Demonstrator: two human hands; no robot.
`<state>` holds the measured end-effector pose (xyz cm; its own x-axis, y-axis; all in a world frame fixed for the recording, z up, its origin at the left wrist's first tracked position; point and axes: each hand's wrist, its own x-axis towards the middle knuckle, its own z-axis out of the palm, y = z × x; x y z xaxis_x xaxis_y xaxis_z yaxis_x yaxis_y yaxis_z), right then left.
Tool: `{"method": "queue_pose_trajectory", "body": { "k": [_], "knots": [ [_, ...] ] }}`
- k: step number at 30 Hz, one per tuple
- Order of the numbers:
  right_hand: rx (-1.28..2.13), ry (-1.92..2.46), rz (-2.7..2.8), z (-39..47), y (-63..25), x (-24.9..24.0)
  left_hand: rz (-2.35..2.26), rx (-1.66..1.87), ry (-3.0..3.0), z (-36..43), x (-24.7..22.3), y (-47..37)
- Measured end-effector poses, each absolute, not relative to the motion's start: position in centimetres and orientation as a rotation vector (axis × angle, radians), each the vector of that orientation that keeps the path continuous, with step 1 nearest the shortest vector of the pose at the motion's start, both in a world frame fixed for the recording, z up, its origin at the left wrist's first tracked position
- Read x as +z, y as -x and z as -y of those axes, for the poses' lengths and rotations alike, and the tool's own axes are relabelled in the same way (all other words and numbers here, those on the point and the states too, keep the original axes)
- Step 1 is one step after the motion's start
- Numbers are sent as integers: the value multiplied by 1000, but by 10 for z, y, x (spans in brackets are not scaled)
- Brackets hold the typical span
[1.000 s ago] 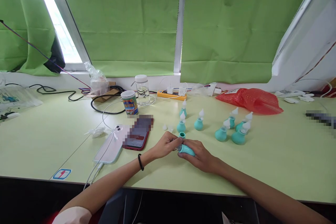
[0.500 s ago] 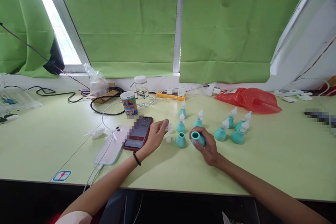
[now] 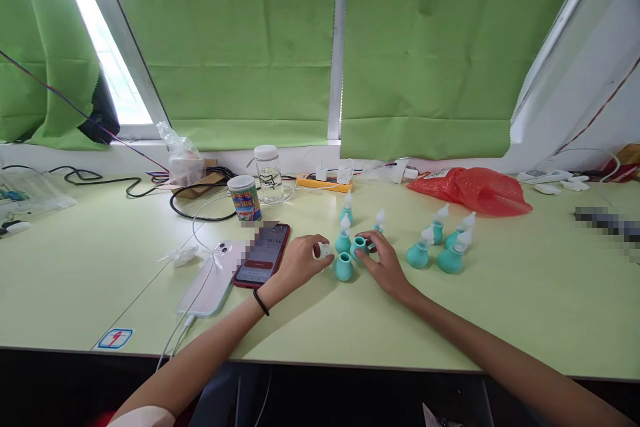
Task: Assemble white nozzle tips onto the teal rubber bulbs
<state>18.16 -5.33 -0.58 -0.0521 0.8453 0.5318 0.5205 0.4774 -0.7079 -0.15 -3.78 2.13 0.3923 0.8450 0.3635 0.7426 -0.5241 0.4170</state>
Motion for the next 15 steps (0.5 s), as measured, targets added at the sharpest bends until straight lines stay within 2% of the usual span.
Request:
{"method": "queue_pose_trajectory", "body": {
  "k": [7, 15],
  "knots": [
    [513, 1325, 1703, 48, -183, -15, -1387, 630, -2518, 35, 11, 1],
    [-111, 1315, 1678, 58, -185, 4, -1466, 522, -2633, 38, 13, 0]
  ]
}}
